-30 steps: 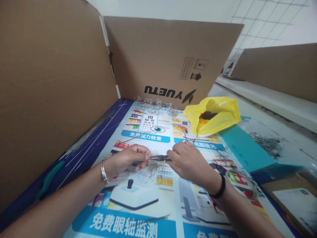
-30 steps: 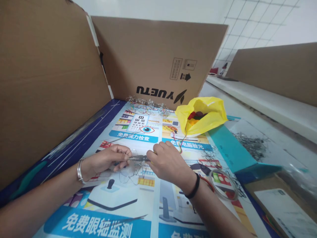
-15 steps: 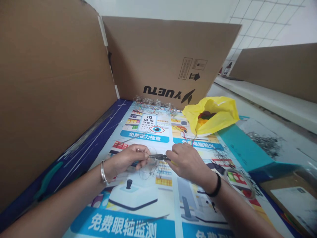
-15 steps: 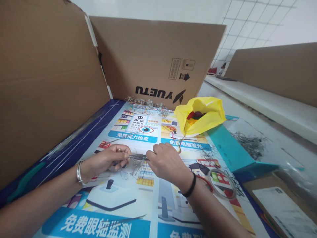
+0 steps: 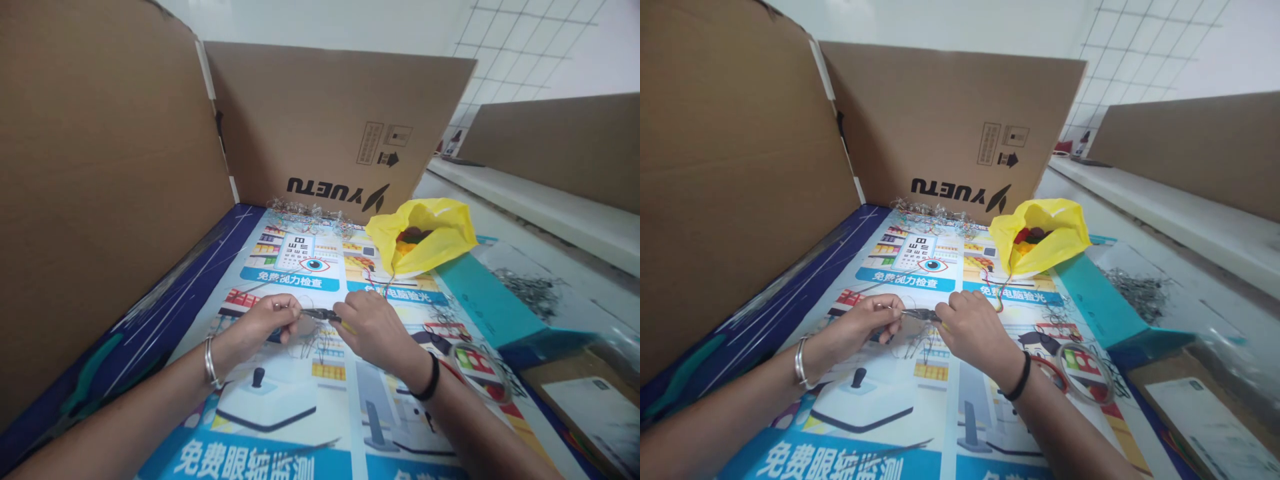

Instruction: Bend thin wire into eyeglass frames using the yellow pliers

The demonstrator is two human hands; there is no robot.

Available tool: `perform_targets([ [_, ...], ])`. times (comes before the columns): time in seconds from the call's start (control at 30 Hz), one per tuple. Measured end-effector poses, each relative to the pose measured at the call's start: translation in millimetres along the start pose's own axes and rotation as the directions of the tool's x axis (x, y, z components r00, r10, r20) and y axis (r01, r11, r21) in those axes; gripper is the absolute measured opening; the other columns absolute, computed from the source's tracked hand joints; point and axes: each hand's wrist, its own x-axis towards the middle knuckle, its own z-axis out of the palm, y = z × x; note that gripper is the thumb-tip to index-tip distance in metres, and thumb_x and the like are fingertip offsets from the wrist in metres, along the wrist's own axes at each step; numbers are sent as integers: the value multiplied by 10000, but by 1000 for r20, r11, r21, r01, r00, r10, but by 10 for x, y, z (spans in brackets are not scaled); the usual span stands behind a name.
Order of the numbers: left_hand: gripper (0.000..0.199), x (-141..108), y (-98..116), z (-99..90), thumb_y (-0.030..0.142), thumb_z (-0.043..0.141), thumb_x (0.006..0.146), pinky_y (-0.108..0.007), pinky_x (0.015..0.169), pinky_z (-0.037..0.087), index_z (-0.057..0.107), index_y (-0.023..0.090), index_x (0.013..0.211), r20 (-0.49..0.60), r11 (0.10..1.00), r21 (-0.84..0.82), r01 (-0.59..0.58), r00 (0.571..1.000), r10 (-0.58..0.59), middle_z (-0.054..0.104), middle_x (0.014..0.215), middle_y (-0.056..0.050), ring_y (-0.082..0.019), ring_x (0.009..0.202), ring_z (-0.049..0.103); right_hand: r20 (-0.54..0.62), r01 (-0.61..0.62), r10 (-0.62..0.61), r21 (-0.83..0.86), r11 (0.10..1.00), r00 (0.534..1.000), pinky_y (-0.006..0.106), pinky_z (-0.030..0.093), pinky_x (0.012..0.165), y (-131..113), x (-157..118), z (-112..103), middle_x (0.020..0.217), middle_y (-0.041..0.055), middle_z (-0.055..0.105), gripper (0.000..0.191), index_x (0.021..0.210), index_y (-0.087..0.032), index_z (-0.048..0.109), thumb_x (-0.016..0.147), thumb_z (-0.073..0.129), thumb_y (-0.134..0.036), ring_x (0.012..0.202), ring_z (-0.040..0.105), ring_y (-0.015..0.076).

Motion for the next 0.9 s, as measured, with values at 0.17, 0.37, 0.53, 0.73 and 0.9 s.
perform_targets([
  [0.17, 119, 3, -20, 25, 222, 528, 791, -189, 468, 300, 527, 153, 694, -26, 1000, -9, 5, 1000, -5, 546, 591, 18, -57, 452, 439, -2, 1, -1, 4, 1000, 1000, 291, 241, 638, -2, 1, -9, 730, 25, 557, 166, 778, -194, 567, 865, 504, -321, 701, 466, 160],
  [0.37, 137, 29, -42, 40, 253, 561, 770, -191, 459, 305, 541, 146, 686, -78, 998, -48, 39, 996, -43, 544, 574, 17, -61, 442, 433, 53, -51, 49, 44, 998, 997, 291, 276, 653, 19, 22, 27, 763, 30, 577, 178, 828, -196, 586, 858, 520, -359, 737, 499, 170],
  [0.53, 153, 47, -66, 29, 275, 565, 774, -190, 483, 322, 556, 144, 695, -165, 984, -176, 13, 985, -43, 545, 592, 14, -66, 470, 451, 76, -204, 195, 140, 969, 978, 294, 337, 737, 131, 13, 34, 858, 59, 598, 236, 939, -183, 588, 880, 472, -380, 859, 527, 195],
  [0.73, 109, 31, -52, 41, 238, 591, 756, -189, 501, 333, 561, 147, 704, -226, 963, -267, -17, 973, -45, 545, 624, 16, -69, 501, 478, 171, -252, 218, 209, 945, 961, 297, 355, 762, 163, -38, -30, 860, 54, 595, 223, 939, -188, 593, 864, 492, -372, 866, 538, 190],
  [0.9, 128, 22, -36, 71, 246, 589, 761, -192, 509, 341, 559, 145, 688, -217, 961, -275, -22, 975, -40, 546, 631, 17, -67, 504, 478, 174, -252, 219, 199, 947, 960, 295, 350, 774, 121, -56, -25, 865, 55, 596, 210, 950, -185, 598, 858, 507, -351, 879, 535, 188],
])
